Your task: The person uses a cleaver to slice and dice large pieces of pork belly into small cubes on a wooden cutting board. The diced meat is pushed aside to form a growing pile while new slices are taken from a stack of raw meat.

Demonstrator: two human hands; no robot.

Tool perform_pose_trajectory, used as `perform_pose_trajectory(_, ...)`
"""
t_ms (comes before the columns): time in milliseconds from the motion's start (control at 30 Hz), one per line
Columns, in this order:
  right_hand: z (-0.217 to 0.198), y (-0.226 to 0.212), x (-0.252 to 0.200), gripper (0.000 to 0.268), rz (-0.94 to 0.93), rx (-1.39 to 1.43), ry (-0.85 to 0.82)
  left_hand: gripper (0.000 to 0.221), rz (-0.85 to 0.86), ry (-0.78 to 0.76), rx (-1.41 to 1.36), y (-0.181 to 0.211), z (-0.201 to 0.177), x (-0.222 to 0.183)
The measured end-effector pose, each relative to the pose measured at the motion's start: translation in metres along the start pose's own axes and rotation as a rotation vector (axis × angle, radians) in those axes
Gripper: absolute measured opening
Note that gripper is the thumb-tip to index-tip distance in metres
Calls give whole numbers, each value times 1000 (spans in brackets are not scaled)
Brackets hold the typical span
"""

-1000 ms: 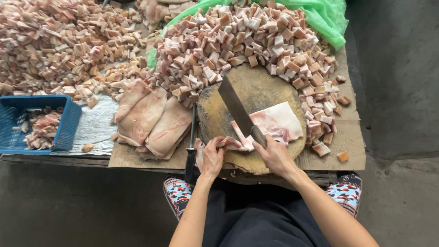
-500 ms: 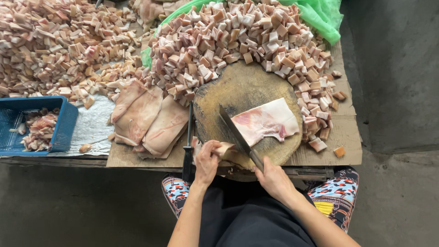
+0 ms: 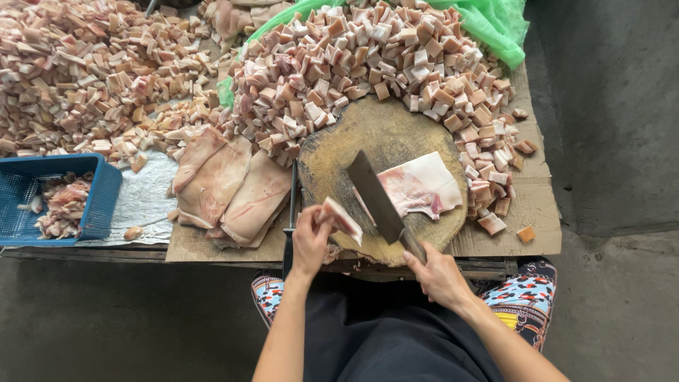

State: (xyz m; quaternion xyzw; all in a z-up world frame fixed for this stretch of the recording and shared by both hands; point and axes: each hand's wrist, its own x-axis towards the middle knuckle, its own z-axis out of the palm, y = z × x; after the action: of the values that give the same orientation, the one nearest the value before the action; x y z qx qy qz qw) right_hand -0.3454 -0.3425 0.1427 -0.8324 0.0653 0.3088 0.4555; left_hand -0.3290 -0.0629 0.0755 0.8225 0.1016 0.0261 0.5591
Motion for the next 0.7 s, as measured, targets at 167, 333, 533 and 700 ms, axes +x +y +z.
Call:
perform_pose_trajectory(167, -34, -43, -5, 46, -376, -116, 287, 35, -188, -81, 295, 10, -4, 52)
perform_pose_trajectory(333, -47, -46, -1, 38, -601, 60, 477, 35, 64, 203, 367, 13, -10, 67)
perform_pose_trajectory(533, 12, -7, 70, 40, -327, -293, 254, 23, 185, 100, 336, -18, 24, 94)
perform_pose_trajectory(700, 23, 13, 78, 40, -134, -281, 128, 34, 124, -22, 553, -50, 86, 105)
